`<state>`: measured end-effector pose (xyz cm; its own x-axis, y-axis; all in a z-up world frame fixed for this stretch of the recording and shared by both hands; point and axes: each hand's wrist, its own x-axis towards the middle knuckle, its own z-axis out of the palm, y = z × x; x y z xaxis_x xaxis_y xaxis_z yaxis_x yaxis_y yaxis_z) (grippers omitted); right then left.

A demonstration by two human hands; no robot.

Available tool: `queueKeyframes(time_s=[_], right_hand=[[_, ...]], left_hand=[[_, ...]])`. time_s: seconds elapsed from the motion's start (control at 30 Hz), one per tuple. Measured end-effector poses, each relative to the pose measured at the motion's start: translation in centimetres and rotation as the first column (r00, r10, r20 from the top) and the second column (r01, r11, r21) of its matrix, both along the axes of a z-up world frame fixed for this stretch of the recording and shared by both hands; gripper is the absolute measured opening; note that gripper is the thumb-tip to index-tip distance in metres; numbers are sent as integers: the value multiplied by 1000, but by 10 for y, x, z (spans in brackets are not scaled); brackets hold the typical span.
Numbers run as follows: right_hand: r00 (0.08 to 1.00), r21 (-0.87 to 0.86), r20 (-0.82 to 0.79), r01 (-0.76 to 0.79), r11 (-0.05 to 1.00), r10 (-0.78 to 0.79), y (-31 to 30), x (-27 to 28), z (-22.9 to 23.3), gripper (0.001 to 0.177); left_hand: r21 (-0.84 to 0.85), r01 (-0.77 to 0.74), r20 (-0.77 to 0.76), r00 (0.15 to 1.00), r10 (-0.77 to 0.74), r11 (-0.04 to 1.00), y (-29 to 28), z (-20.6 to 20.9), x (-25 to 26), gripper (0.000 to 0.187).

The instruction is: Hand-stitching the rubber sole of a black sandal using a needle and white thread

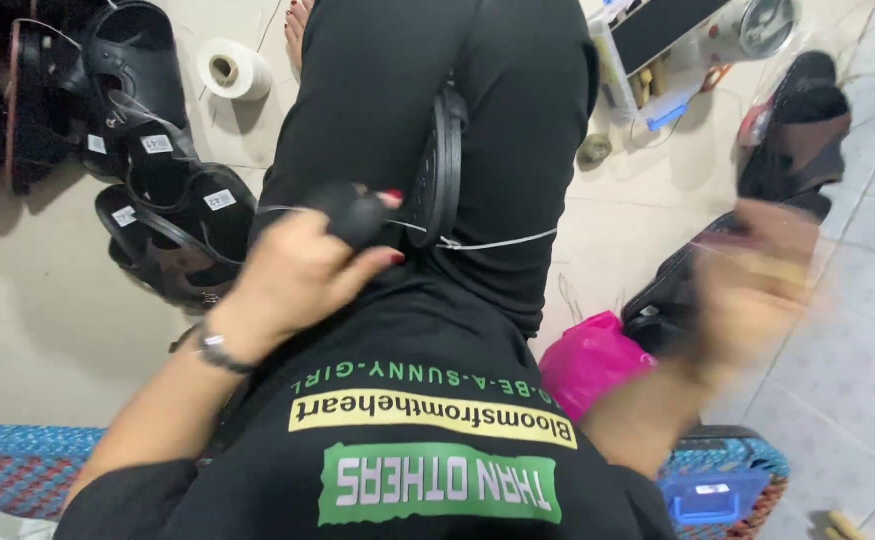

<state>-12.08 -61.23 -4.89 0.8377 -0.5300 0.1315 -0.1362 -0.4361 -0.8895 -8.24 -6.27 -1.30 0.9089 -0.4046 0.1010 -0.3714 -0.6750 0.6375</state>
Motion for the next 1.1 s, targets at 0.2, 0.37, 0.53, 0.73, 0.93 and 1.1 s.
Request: queueKeyframes(time_s=[0.2,0.37,0.53,0.73,0.93,1.1], right_hand=[[556,288,-28,-791,540,831,248,6,15,27],[795,885,371,-459,77,480,259,-4,-21,17],[955,696,111,-273,665,276,264,9,-22,13],[897,662,-47,-301,686,439,242,15,17,8],[518,-209,-499,-850,484,695,210,1,50,60],[423,-346,-570,-901,261,704,243,13,61,53]], left_hand=[[-429,-70,-771,549,-324,901,0,3,-9,23],[-85,77,-129,988,-87,993,-20,-18,-7,49],[-158,336,-357,858,-371,929,19,-10,-31,53],[-548,-56,-782,388,-487,835,83,-26,-22,44],[588,-186,216,974,69,787,78,-8,33,47],[82,228,-132,967,-216,970,-12,-10,33,105]])
